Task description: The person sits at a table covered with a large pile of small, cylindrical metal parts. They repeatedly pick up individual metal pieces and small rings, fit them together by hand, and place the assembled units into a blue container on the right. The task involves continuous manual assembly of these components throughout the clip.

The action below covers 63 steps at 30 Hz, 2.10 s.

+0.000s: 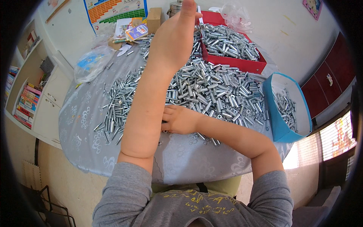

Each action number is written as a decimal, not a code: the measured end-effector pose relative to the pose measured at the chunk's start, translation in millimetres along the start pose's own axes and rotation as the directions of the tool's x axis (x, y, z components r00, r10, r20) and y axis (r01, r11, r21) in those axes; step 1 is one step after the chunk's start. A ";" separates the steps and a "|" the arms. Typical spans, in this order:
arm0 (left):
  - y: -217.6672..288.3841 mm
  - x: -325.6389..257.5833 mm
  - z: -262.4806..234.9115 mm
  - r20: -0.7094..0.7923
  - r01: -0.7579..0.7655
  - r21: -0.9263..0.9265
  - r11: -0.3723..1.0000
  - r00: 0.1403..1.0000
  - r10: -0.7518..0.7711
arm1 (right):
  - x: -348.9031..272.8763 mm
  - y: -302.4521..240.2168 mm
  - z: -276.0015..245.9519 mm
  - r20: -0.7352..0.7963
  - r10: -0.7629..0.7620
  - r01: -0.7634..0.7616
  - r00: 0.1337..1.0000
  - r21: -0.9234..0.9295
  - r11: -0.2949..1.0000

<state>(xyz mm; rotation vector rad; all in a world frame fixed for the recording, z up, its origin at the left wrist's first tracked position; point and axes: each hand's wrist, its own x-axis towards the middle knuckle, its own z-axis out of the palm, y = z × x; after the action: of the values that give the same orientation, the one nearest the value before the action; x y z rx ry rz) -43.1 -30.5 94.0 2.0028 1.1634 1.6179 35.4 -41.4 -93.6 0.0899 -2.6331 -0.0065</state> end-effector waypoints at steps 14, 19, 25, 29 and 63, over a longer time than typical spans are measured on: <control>-17.0 -23.7 24.5 0.060 0.148 0.112 0.983 0.986 -0.155 | -13.8 21.9 -193.2 -0.881 0.473 -0.079 0.029 0.469 0.879; -10.1 -26.6 21.8 0.180 0.094 0.191 0.977 0.975 -0.129 | -2.3 19.9 -183.0 -0.757 0.643 -0.244 0.116 0.606 0.757; -11.1 -29.1 25.9 0.214 0.024 0.215 0.976 0.974 -0.071 | 3.5 17.7 -179.9 -0.490 0.830 -0.488 0.267 0.674 0.555; -24.1 -28.8 31.8 0.187 -0.053 0.180 0.982 0.982 0.019 | 1.8 17.0 -174.7 -0.361 0.833 -0.529 0.420 0.649 0.547; -60.6 -22.7 43.8 0.271 0.097 0.305 0.947 0.945 -0.184 | -14.5 56.5 -142.0 0.108 0.967 -0.497 0.232 0.868 0.022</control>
<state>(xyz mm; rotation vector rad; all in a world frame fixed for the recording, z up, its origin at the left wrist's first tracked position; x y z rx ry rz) -27.2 0.6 24.1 2.1817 1.4505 1.0795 113.3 17.6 24.7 -1.0221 -1.4741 1.3994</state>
